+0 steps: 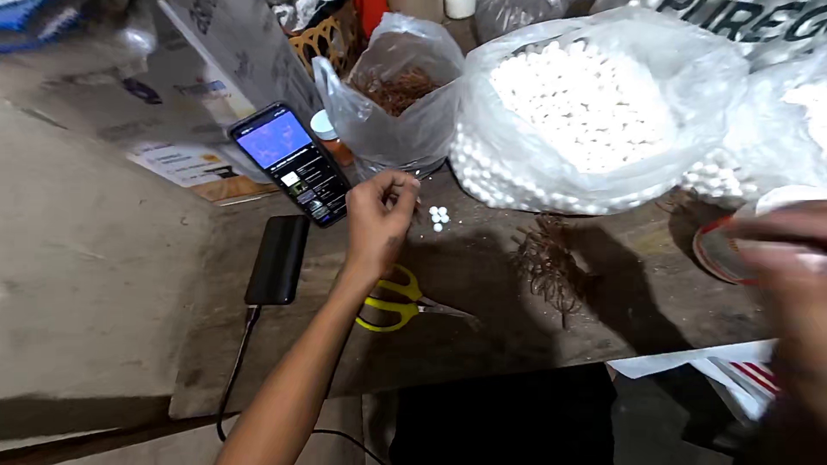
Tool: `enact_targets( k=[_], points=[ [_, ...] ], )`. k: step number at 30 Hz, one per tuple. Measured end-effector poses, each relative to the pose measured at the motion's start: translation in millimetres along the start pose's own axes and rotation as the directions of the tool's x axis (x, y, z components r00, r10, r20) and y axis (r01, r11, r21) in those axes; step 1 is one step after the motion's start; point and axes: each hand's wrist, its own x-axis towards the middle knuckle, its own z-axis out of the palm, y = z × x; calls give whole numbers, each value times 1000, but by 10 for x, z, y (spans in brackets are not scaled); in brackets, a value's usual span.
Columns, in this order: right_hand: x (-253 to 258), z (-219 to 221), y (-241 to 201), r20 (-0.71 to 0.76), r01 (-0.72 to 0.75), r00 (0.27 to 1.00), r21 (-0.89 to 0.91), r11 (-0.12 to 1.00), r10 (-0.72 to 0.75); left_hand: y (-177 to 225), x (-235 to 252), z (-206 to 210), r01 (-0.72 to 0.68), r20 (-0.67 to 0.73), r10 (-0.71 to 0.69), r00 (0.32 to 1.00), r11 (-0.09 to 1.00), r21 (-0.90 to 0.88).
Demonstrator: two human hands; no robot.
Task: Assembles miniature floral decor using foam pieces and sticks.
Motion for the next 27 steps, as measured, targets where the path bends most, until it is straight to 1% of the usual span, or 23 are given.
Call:
enact_targets(
  k=[1,2,4,6,8,12,15,20,24,27],
  points=[
    [106,261,12,132,91,987,24,996,-93,-72,-22,-23,-15,-12,15,1000,1000,-1],
    [208,513,26,255,147,955,28,989,-150,-128,-40,-41,-39,-20,39,999,999,2],
    [369,955,72,456,155,878,12,988,-144,-158,-47,-52,-75,-39,75,996,997,19],
    [504,1283,140,569,163,811,5,987,-136,-153,-12,-34,-103,-69,109,992,991,81],
    [610,1495,183,628,217,760,-1,976,-168,-144,-1,-26,-99,-80,113,990,983,153],
    [713,1711,179,692,297,696,-37,954,-190,-141,8,-42,-87,-107,111,988,975,205],
    [723,1781,179,697,301,695,-55,952,-179,-138,12,-58,-121,-136,153,979,968,220],
    [711,1764,239,722,299,670,-51,953,-172,-120,11,-40,-148,-133,182,974,962,231],
    [650,1656,216,678,273,710,-17,962,-189,-117,2,-24,-187,-145,225,964,954,236],
    [619,1449,128,639,169,748,75,983,-178,-113,-27,12,-258,-145,295,945,939,230]
  ],
)
